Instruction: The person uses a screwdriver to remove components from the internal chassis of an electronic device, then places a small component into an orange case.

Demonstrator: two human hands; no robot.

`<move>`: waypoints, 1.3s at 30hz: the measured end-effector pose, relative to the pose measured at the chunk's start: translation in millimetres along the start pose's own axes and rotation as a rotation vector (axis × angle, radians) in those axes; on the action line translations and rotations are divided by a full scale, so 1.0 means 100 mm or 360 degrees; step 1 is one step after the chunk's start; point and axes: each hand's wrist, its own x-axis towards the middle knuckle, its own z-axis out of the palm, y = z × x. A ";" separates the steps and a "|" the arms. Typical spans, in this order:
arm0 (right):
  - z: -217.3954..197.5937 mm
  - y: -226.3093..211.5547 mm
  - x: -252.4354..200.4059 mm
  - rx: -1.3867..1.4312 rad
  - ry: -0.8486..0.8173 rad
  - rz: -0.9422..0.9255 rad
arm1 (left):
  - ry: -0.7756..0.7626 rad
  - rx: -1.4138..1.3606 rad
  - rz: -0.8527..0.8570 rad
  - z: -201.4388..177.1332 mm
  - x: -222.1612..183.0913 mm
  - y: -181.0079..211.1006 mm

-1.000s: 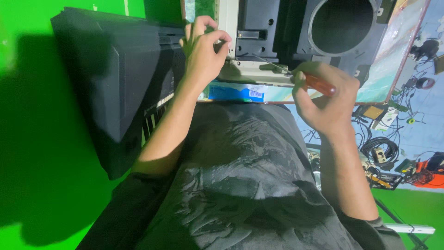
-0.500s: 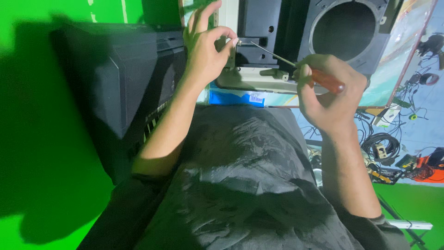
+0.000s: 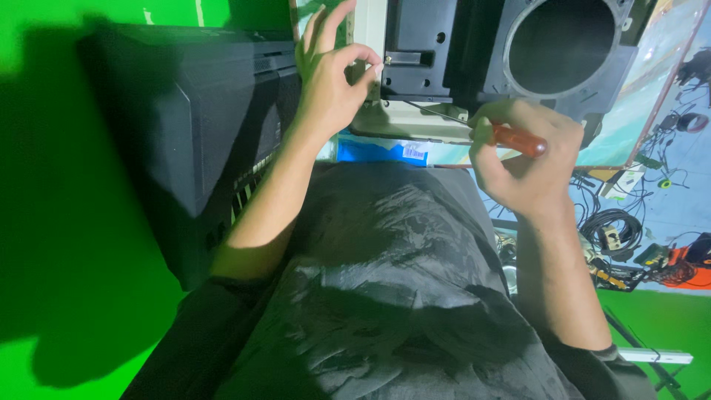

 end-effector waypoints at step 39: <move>0.05 0.06 -0.36 0.0083 -0.0116 0.0021 | -0.0251 0.0475 0.0337 0.06 -0.42 0.42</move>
